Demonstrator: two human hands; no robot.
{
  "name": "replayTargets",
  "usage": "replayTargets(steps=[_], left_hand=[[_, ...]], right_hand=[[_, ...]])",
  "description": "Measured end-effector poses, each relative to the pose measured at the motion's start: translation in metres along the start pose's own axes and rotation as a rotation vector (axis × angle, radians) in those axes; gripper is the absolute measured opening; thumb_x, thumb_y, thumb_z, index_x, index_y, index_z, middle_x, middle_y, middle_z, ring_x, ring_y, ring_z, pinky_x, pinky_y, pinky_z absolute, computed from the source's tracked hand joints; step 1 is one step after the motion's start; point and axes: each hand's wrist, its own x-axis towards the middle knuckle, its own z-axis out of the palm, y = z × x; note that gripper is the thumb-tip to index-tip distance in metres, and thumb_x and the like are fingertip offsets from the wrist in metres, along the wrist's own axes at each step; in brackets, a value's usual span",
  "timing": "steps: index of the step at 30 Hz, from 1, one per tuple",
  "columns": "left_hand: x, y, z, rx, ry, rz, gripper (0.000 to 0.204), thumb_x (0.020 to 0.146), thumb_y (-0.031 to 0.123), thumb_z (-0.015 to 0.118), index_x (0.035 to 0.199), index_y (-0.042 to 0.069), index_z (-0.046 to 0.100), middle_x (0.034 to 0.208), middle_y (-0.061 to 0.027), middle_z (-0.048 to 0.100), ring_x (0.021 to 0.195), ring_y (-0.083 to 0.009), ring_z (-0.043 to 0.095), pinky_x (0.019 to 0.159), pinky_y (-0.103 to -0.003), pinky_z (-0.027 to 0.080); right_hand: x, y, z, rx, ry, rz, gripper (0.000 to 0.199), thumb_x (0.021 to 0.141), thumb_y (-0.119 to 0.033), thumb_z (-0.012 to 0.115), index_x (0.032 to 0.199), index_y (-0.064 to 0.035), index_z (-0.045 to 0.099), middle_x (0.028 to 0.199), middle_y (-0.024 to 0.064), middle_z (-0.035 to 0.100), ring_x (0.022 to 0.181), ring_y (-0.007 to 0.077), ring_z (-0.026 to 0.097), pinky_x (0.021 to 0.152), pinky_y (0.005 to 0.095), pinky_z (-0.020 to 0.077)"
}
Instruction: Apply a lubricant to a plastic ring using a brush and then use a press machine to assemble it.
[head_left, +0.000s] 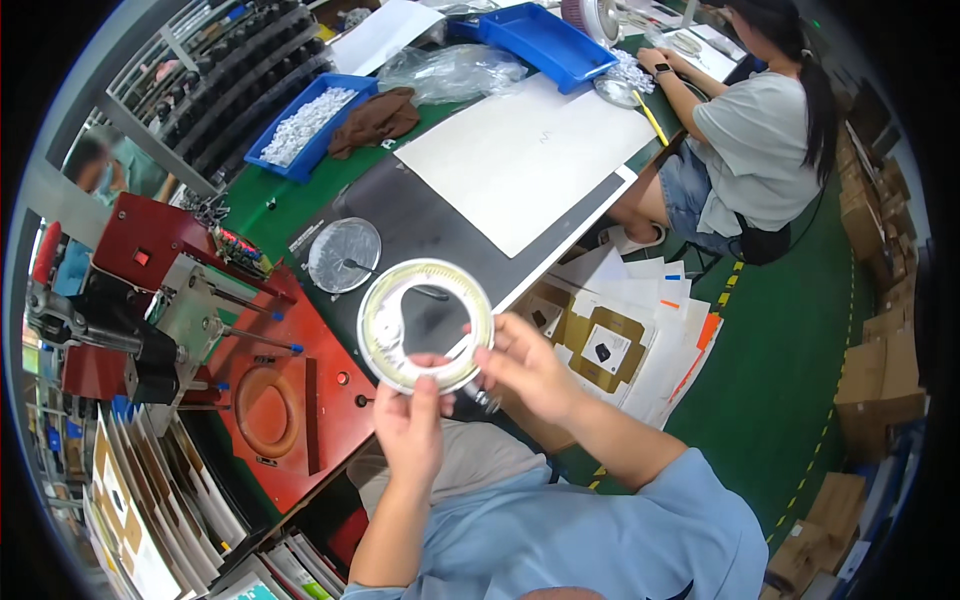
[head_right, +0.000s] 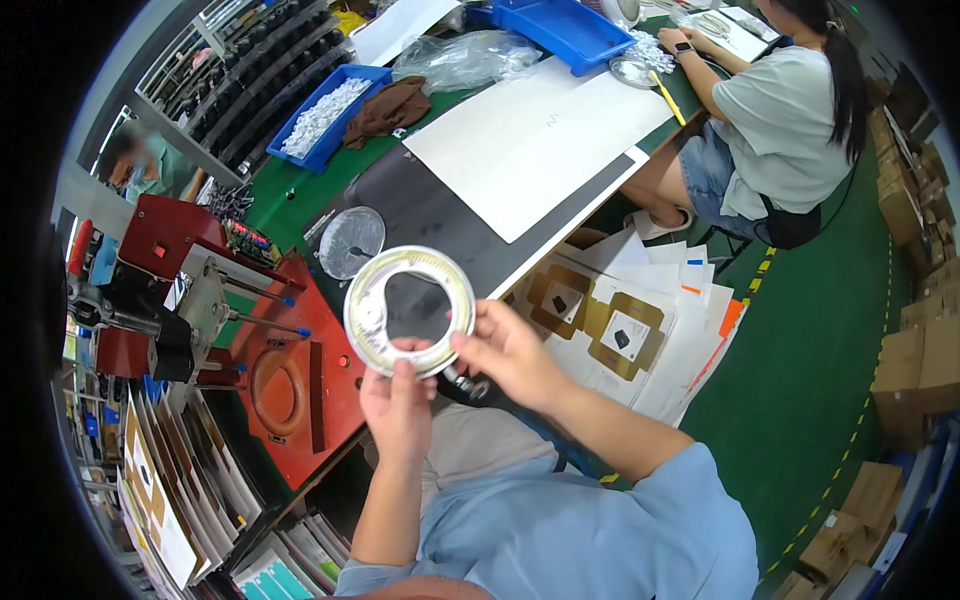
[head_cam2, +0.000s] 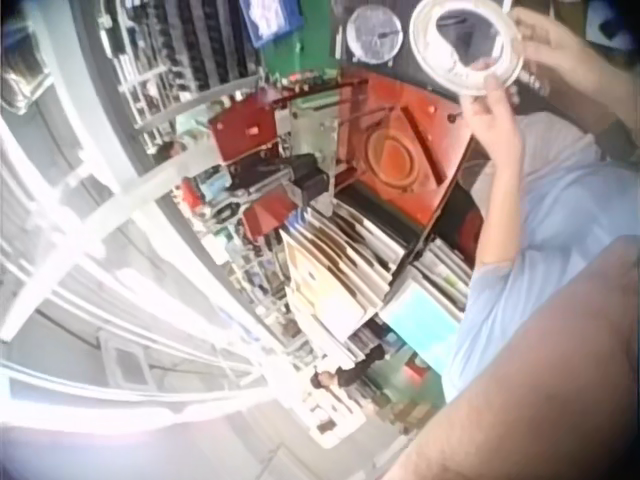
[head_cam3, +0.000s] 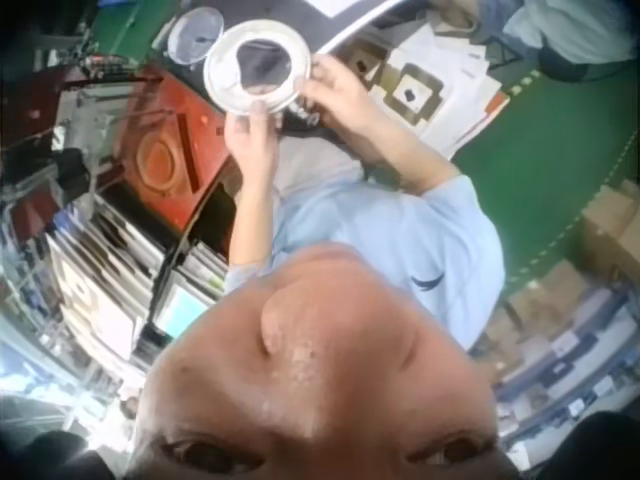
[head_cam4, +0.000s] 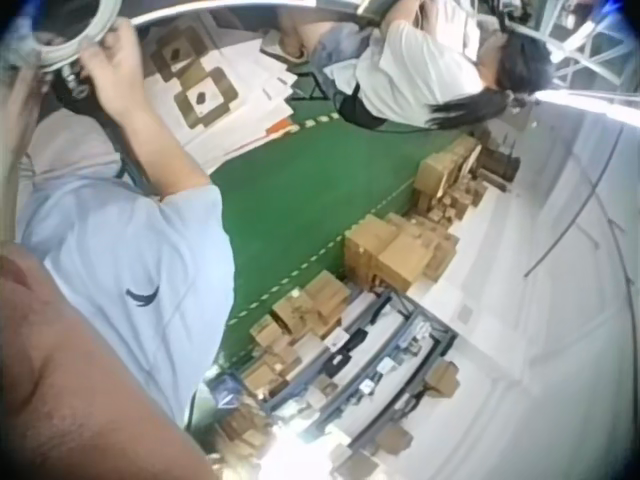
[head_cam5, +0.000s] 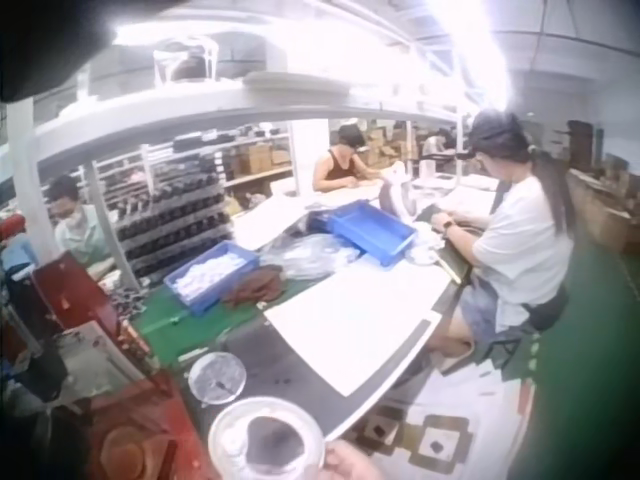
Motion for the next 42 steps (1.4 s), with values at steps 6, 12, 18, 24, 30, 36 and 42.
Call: replayTargets(steps=[6, 12, 18, 24, 30, 36, 42], left_hand=[[0.008, -0.032, 0.014, 0.162, -0.375, -0.151, 0.04, 0.097, 0.003, 0.074, 0.135, 0.0, 0.059, 0.121, -0.0033, 0.066, 0.094, -0.0071, 0.062, 0.083, -0.022, 0.051], [-0.067, -0.076, 0.011, 0.299, -0.828, -0.379, 0.03, 0.099, 0.014, 0.074, 0.127, 0.005, 0.066, 0.113, -0.0036, 0.071, 0.093, -0.0097, 0.066, 0.081, -0.026, 0.053], [-0.099, -0.083, 0.003, 0.282, -1.084, -0.576, 0.035, 0.104, 0.02, 0.07, 0.134, 0.005, 0.063, 0.116, -0.0055, 0.07, 0.101, -0.0129, 0.065, 0.086, -0.03, 0.054], [-0.107, -0.086, -0.007, 0.261, -1.042, -0.565, 0.034, 0.104, 0.021, 0.07, 0.134, 0.004, 0.063, 0.115, -0.0061, 0.07, 0.103, -0.0139, 0.065, 0.09, -0.03, 0.054], [-0.105, -0.085, -0.012, 0.303, -1.07, -0.544, 0.034, 0.103, 0.018, 0.07, 0.134, 0.004, 0.064, 0.12, -0.0094, 0.069, 0.106, -0.0167, 0.066, 0.092, -0.032, 0.055], [-0.11, -0.084, -0.014, 0.301, -1.057, -0.507, 0.034, 0.102, 0.018, 0.072, 0.133, 0.004, 0.064, 0.119, -0.009, 0.07, 0.105, -0.0175, 0.067, 0.093, -0.032, 0.055], [-0.119, -0.081, -0.02, 0.316, -0.999, -0.486, 0.034, 0.102, 0.017, 0.072, 0.133, 0.004, 0.064, 0.118, -0.0085, 0.071, 0.105, -0.0167, 0.067, 0.092, -0.033, 0.055]], right_hand=[[0.056, -0.045, -0.086, -0.044, 0.346, -0.091, 0.017, 0.1, -0.023, 0.073, 0.099, -0.0087, 0.063, 0.085, -0.0007, 0.067, 0.068, 0.0052, 0.057, 0.062, 0.0204, 0.0445], [0.133, -0.097, -0.212, -0.317, 0.723, -0.234, 0.027, 0.1, -0.025, 0.071, 0.097, 0.0013, 0.065, 0.08, 0.0063, 0.066, 0.061, 0.011, 0.058, 0.055, 0.0257, 0.0463], [0.19, -0.11, -0.237, -0.399, 0.907, -0.15, 0.035, 0.099, -0.027, 0.072, 0.099, 0.0079, 0.069, 0.084, 0.0117, 0.072, 0.065, 0.018, 0.064, 0.06, 0.0309, 0.0517], [0.192, -0.126, -0.25, -1.002, 1.009, 0.067, 0.055, 0.089, -0.042, 0.082, 0.104, 0.0102, 0.072, 0.107, 0.0262, 0.076, 0.087, 0.0319, 0.075, 0.083, 0.0414, 0.0584], [0.176, -0.118, -0.226, -1.779, 0.937, -0.418, 0.036, 0.092, -0.035, 0.078, 0.118, -0.0106, 0.075, 0.122, 0.0189, 0.069, 0.114, 0.0369, 0.064, 0.097, 0.0472, 0.0518], [0.195, -0.082, -0.22, -2.065, 0.706, -0.211, 0.061, 0.106, -0.044, 0.051, 0.152, -0.0036, 0.051, 0.154, 0.0166, 0.055, 0.152, 0.035, 0.039, 0.124, 0.0587, 0.0234], [0.194, -0.075, -0.209, -2.085, 0.747, -0.072, 0.071, 0.108, -0.048, 0.046, 0.16, 0.0002, 0.039, 0.165, 0.0179, 0.041, 0.157, 0.0343, 0.03, 0.128, 0.0604, 0.0132]])
